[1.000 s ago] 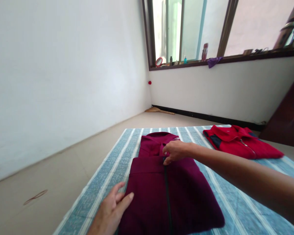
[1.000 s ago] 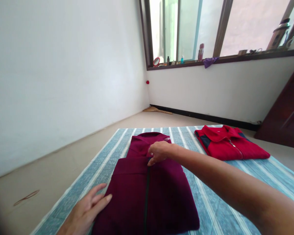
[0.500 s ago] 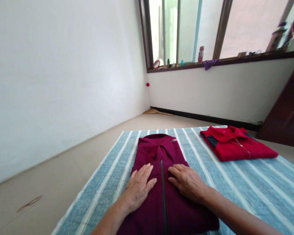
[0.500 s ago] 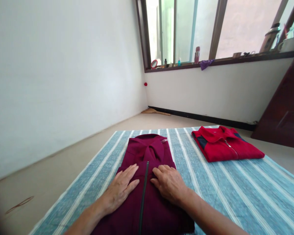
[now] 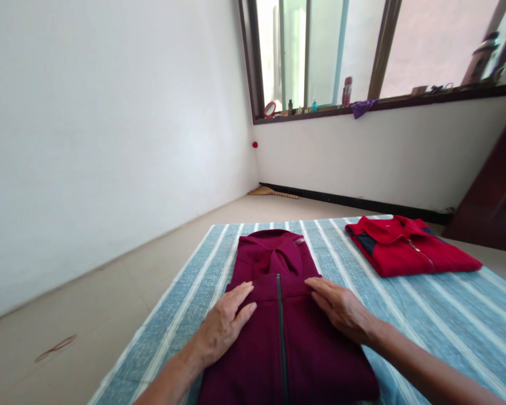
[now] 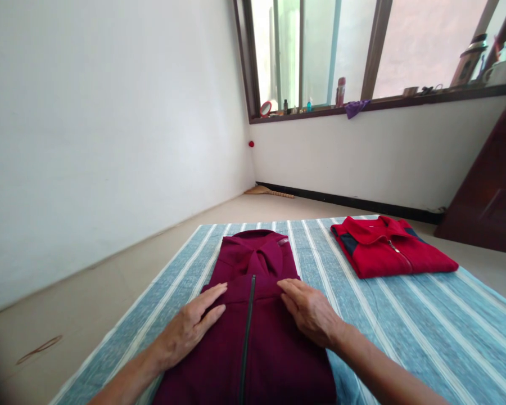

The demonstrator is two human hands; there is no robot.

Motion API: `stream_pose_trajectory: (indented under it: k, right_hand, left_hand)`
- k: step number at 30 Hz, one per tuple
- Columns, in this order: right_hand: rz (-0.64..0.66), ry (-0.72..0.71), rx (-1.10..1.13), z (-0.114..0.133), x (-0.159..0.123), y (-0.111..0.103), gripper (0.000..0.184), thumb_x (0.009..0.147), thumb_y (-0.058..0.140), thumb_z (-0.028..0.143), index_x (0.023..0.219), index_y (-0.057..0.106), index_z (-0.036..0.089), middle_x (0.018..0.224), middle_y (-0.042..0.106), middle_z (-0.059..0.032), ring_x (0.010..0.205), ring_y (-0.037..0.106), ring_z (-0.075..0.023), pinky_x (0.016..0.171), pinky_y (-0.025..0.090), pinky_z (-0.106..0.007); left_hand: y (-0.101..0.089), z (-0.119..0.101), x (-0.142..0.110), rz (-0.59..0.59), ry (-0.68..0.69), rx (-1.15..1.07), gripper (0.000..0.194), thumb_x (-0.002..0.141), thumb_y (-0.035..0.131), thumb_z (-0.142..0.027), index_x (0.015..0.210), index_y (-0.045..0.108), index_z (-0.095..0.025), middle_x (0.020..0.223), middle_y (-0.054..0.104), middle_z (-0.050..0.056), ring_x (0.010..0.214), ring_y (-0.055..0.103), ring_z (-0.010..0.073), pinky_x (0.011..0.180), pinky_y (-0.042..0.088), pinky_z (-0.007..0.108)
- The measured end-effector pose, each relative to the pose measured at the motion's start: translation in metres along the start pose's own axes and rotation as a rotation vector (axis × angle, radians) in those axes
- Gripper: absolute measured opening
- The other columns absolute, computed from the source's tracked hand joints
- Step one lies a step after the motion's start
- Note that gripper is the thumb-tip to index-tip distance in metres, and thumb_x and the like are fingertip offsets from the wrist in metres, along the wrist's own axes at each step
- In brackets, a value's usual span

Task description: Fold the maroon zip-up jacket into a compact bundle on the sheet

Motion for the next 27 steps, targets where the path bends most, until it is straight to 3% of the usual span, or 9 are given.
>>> stream_pose_trajectory:
  k: [4, 9, 14, 22, 27]
  right_hand:
    - [0.091, -0.052, -0.027, -0.026, -0.035, -0.006, 0.045, 0.093, 0.031, 0.010, 0.133, 0.048, 0.020, 0.132, 0.055, -0.0104, 0.120, 0.053, -0.0209, 0.100, 0.046, -0.038]
    - [0.249, -0.115, -0.069, -0.030, -0.060, 0.000, 0.059, 0.088, 0.040, 0.009, 0.145, 0.032, 0.024, 0.148, 0.037, -0.0098, 0.135, 0.036, -0.0234, 0.109, 0.036, -0.042]
    - [0.335, -0.142, -0.076, -0.024, -0.059, 0.003, 0.078, 0.077, 0.056, 0.018, 0.148, 0.023, 0.020, 0.151, 0.029, -0.0120, 0.138, 0.029, -0.0262, 0.111, 0.032, -0.042]
    - [0.369, -0.250, -0.134, -0.018, -0.056, -0.004, 0.075, 0.082, 0.055, 0.023, 0.149, 0.021, 0.020, 0.149, 0.033, -0.0155, 0.136, 0.032, -0.0284, 0.108, 0.034, -0.047]
    - [0.376, -0.317, -0.122, -0.018, -0.052, -0.007, 0.078, 0.082, 0.057, 0.028, 0.149, 0.019, 0.021, 0.147, 0.037, -0.0143, 0.136, 0.033, -0.0277, 0.108, 0.034, -0.046]
  left_hand:
    - [-0.025, 0.019, -0.032, -0.105, 0.205, 0.101, 0.038, 0.094, 0.040, -0.025, 0.130, 0.052, -0.024, 0.130, 0.058, 0.002, 0.119, 0.055, 0.0159, 0.104, 0.042, 0.028]
    - [-0.022, 0.028, -0.063, -0.041, 0.308, 0.240, 0.056, 0.092, 0.040, -0.017, 0.145, 0.030, -0.031, 0.142, 0.045, -0.002, 0.125, 0.049, 0.0152, 0.104, 0.040, 0.024]
    - [-0.014, 0.022, -0.062, -0.064, 0.331, 0.325, 0.064, 0.091, 0.043, -0.020, 0.149, 0.016, -0.027, 0.140, 0.048, 0.001, 0.123, 0.051, 0.0167, 0.104, 0.041, 0.024]
    - [-0.013, 0.027, -0.060, -0.025, 0.256, 0.194, 0.070, 0.090, 0.044, -0.019, 0.148, 0.009, -0.036, 0.143, 0.043, -0.003, 0.123, 0.050, 0.0191, 0.104, 0.042, 0.028]
    - [-0.012, 0.028, -0.058, -0.011, 0.230, 0.131, 0.068, 0.088, 0.044, -0.019, 0.147, 0.016, -0.038, 0.141, 0.044, -0.004, 0.123, 0.051, 0.0192, 0.104, 0.042, 0.028]
Point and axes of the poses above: each hand's wrist, its own x-axis towards the middle knuckle, its own y-axis out of the palm, z = x × y, the point moved 8 cm from there along x, towards the middle knuckle
